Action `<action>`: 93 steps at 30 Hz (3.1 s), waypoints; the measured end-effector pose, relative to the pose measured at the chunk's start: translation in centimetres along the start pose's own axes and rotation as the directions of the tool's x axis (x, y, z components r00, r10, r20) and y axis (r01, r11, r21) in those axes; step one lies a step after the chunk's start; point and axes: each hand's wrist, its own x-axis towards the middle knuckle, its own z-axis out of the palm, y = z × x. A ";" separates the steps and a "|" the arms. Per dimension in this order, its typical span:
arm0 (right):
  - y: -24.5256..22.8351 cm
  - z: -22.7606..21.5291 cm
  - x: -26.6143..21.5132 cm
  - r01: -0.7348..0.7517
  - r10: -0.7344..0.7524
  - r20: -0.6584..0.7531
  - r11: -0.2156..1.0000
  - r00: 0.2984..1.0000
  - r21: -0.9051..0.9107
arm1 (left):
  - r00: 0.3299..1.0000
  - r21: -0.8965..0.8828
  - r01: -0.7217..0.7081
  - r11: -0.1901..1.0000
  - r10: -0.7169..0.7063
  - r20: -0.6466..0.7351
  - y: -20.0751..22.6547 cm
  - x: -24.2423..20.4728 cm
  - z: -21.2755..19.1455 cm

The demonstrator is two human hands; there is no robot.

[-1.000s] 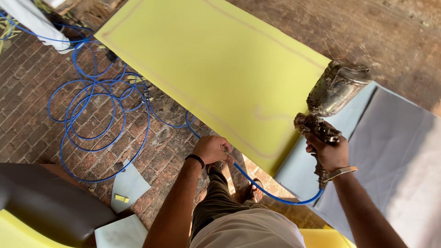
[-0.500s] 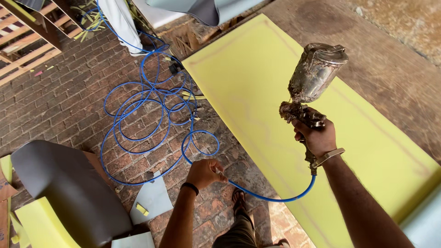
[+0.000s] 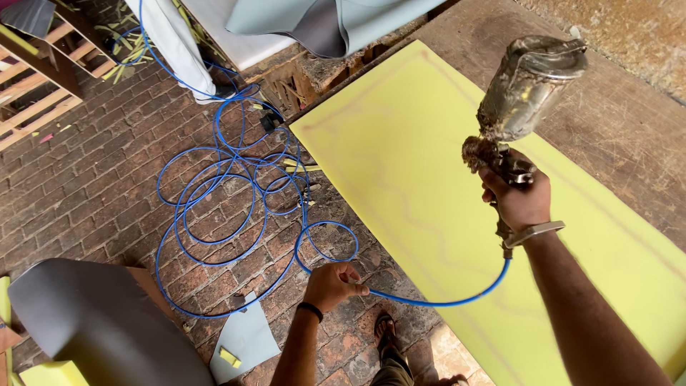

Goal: The person aligns a gray sheet over a yellow foam sheet on a workbench, then uses a spray gun to apply adhesive to the yellow foam. They place the gray sheet onto the adhesive, smooth it out, and repeat the process with additional layers.

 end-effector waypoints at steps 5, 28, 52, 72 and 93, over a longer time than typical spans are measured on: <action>3.2 -5.4 -4.8 -0.090 0.078 -0.073 0.982 0.994 -0.168 | 0.976 0.093 -0.209 0.974 0.201 0.085 3.3 1.1 3.6; 12.7 -39.4 -29.1 -0.415 0.311 -0.496 0.903 0.811 -0.114 | 0.823 0.420 -0.393 0.818 0.109 0.558 14.1 -7.2 24.5; 3.5 -17.7 -1.7 0.033 -0.019 -0.136 0.994 0.991 0.100 | 1.000 0.064 -0.011 0.998 0.009 0.028 3.9 -2.8 7.1; 8.4 -22.5 -12.4 -0.291 0.210 -0.637 0.956 0.742 -0.024 | 0.929 0.251 -0.231 0.940 0.135 0.345 9.3 5.4 5.6; 15.2 -26.8 -19.8 -0.211 0.220 -0.813 0.970 0.539 0.122 | 0.961 0.313 -0.104 0.944 0.015 0.276 9.5 1.2 6.2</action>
